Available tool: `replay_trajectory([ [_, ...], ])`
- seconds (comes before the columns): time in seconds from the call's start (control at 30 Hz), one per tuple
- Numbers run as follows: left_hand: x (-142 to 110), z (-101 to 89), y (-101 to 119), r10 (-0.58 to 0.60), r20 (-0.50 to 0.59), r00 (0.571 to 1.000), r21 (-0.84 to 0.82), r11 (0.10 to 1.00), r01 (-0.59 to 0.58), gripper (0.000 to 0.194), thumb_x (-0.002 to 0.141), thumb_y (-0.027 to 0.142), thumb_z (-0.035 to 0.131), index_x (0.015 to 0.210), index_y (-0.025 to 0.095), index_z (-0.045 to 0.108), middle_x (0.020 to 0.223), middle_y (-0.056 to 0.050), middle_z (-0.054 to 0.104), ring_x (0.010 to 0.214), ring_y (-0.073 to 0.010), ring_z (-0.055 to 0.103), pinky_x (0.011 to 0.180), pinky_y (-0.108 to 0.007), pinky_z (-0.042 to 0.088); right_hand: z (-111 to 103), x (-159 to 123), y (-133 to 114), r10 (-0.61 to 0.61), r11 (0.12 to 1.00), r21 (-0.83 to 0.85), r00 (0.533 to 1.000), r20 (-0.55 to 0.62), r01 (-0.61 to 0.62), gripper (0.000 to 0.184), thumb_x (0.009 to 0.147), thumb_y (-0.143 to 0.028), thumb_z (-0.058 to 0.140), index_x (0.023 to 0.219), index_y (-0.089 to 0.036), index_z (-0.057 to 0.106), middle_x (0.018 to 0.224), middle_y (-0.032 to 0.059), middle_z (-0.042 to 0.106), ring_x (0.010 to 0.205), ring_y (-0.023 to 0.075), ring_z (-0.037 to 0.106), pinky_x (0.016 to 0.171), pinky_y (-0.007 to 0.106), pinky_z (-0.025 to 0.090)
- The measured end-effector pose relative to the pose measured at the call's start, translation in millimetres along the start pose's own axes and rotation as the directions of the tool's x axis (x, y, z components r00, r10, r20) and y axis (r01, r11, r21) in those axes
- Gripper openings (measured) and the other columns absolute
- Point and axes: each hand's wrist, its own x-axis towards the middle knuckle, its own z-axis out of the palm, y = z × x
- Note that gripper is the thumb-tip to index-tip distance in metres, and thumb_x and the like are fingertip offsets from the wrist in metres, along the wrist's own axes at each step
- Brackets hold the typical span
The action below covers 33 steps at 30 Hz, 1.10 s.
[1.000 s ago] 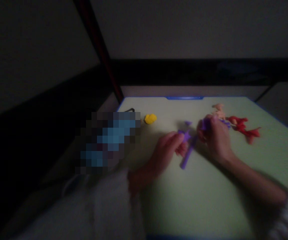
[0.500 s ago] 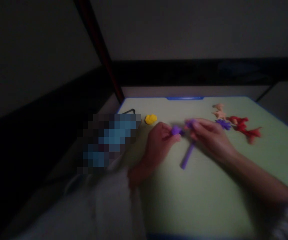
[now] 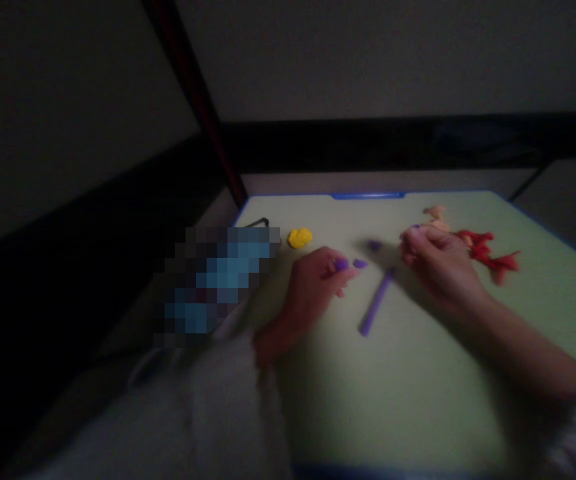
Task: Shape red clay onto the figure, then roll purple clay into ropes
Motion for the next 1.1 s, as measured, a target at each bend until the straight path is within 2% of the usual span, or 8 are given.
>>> replay_trajectory([
  [0.13,-1.4,-1.8,6.5,-0.026,-0.068,0.997,0.082,0.996,0.032,0.020,0.063,0.026,0.074,0.064,0.015,0.056,0.049,0.007,0.048,0.042,-0.0053,0.042,0.040,-0.017,0.032,-4.5,2.8,-2.6,-0.044,0.999,-0.028,0.999,-0.025,0.043,0.035,0.061,-0.045,0.078,0.052,-0.017,0.060,0.051,-0.0036,0.053,0.043,0.0030,0.043,0.038,0.013,0.034],
  [0.3,0.3,-5.0,5.2,0.079,-0.114,0.990,0.227,0.972,-0.051,0.013,0.066,0.025,0.073,0.067,0.015,0.064,0.056,0.005,0.050,0.053,-0.0077,0.044,0.051,-0.020,0.038,-7.3,3.4,-3.1,-0.070,0.997,-0.029,0.996,-0.046,0.069,0.032,0.069,-0.048,0.072,0.061,-0.019,0.063,0.055,-0.0027,0.055,0.044,0.0041,0.044,0.038,0.015,0.036],
  [0.37,2.5,-6.7,1.6,0.148,-0.083,0.986,0.341,0.933,-0.111,0.005,0.069,0.019,0.070,0.073,0.016,0.068,0.064,0.003,0.053,0.060,-0.0092,0.048,0.058,-0.022,0.041,-7.9,2.8,-2.2,-0.091,0.995,-0.049,0.996,-0.020,0.090,0.027,0.070,-0.046,0.071,0.066,-0.020,0.066,0.062,-0.0014,0.060,0.048,0.0053,0.048,0.042,0.016,0.040],
  [0.47,5.2,-8.7,-5.5,0.188,0.022,0.982,0.482,0.858,-0.175,0.019,0.073,0.010,0.064,0.090,0.017,0.069,0.079,-0.001,0.060,0.069,-0.0115,0.052,0.068,-0.025,0.045,-7.6,1.3,-0.4,-0.099,0.983,-0.152,0.994,0.038,0.104,0.021,0.070,-0.042,0.071,0.071,-0.021,0.070,0.075,0.0015,0.066,0.058,0.0090,0.056,0.049,0.021,0.046],
  [0.57,6.5,-9.6,-10.4,0.137,0.024,0.990,0.530,0.838,-0.129,0.037,0.074,0.007,0.062,0.109,0.015,0.062,0.088,-0.004,0.064,0.074,-0.0131,0.055,0.075,-0.028,0.046,-5.9,0.4,0.6,-0.072,0.968,-0.240,0.997,0.036,0.078,0.020,0.067,-0.035,0.075,0.082,-0.022,0.072,0.080,0.0021,0.070,0.066,0.0126,0.062,0.059,0.026,0.051],
  [0.7,7.2,-10.4,-10.4,0.069,-0.025,0.997,0.561,0.826,-0.043,0.036,0.075,0.007,0.060,0.109,0.016,0.061,0.095,-0.005,0.067,0.078,-0.0146,0.059,0.077,-0.029,0.048,-3.8,0.1,-0.2,-0.069,0.966,-0.249,0.997,0.036,0.076,0.029,0.060,-0.024,0.079,0.087,-0.022,0.069,0.084,0.0016,0.072,0.079,0.0157,0.067,0.075,0.030,0.053],
  [0.9,7.8,-11.0,-12.9,0.056,-0.001,0.998,0.610,0.792,-0.044,0.030,0.079,0.011,0.056,0.108,0.014,0.061,0.103,-0.008,0.068,0.084,-0.0171,0.061,0.080,-0.031,0.047,2.9,-9.3,-0.1,-0.144,0.836,-0.482,0.952,0.270,0.263,0.021,0.068,-0.020,0.073,0.084,-0.019,0.059,0.088,0.0031,0.070,0.074,0.0152,0.064,0.062,0.027,0.051],
  [1.1,9.4,-10.6,-15.6,0.083,-0.008,0.996,0.610,0.790,-0.061,0.022,0.078,0.012,0.058,0.099,0.015,0.065,0.100,-0.007,0.069,0.086,-0.0170,0.061,0.082,-0.031,0.047,9.5,-16.3,9.5,0.030,0.635,-0.626,0.796,0.605,0.452,0.026,0.077,-0.021,0.063,0.102,-0.016,0.061,0.075,0.0014,0.063,0.060,0.0129,0.058,0.055,0.026,0.046],
])
